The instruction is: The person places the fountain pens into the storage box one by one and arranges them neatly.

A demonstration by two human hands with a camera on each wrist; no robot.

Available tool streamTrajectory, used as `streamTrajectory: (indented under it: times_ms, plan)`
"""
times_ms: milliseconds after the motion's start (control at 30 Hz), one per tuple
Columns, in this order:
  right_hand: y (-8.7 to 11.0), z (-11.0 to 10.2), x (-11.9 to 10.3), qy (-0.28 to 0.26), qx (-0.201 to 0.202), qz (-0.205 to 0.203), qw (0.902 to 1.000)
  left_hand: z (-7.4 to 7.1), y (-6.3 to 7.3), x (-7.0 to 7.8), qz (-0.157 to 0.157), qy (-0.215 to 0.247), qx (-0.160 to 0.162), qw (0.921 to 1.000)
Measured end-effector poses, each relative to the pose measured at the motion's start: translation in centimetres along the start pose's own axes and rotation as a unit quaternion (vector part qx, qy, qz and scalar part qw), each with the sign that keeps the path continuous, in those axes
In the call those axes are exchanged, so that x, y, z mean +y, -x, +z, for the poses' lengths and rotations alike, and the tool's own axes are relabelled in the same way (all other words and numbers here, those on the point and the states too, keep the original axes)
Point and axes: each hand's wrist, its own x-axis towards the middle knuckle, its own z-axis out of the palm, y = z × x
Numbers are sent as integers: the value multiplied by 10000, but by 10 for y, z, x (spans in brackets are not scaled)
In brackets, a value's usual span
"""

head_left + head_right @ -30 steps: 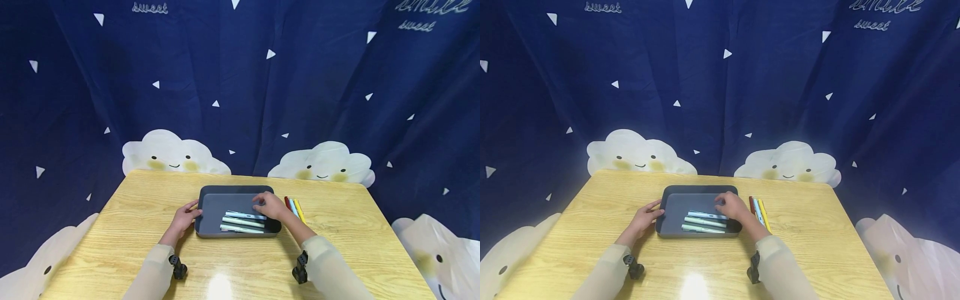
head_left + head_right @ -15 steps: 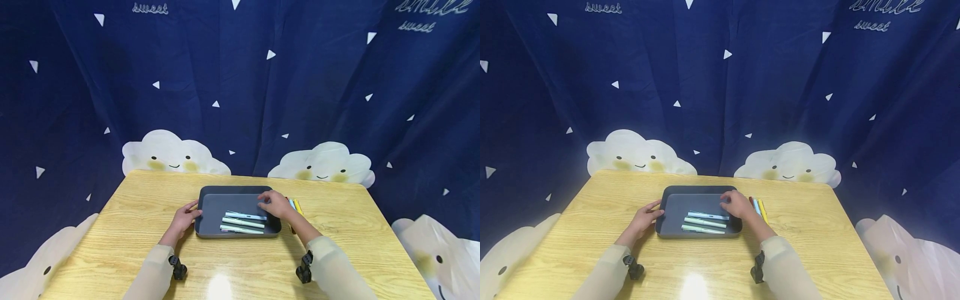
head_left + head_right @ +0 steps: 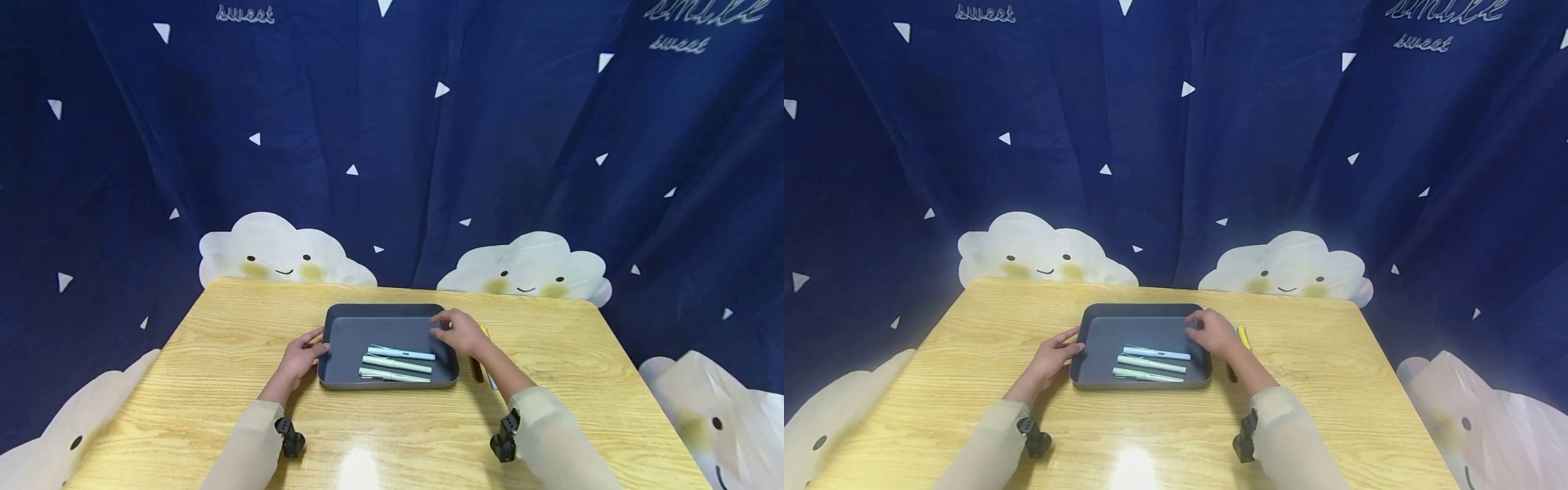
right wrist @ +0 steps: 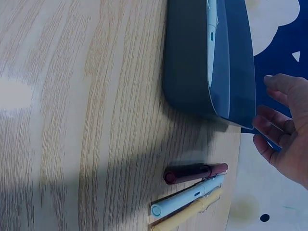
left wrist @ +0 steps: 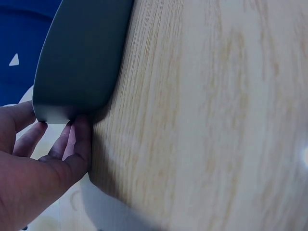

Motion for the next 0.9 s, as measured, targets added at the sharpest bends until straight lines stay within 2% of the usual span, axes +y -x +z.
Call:
streamTrajectory:
  times_ms: [300,900]
  plan:
    - [2,-9,11,-162,104,142,9997,0,-2,-2,11,-13,52,10000]
    - [9,-14,35,-76,343,237,9991,1,-1,-1,8,41,55,10000]
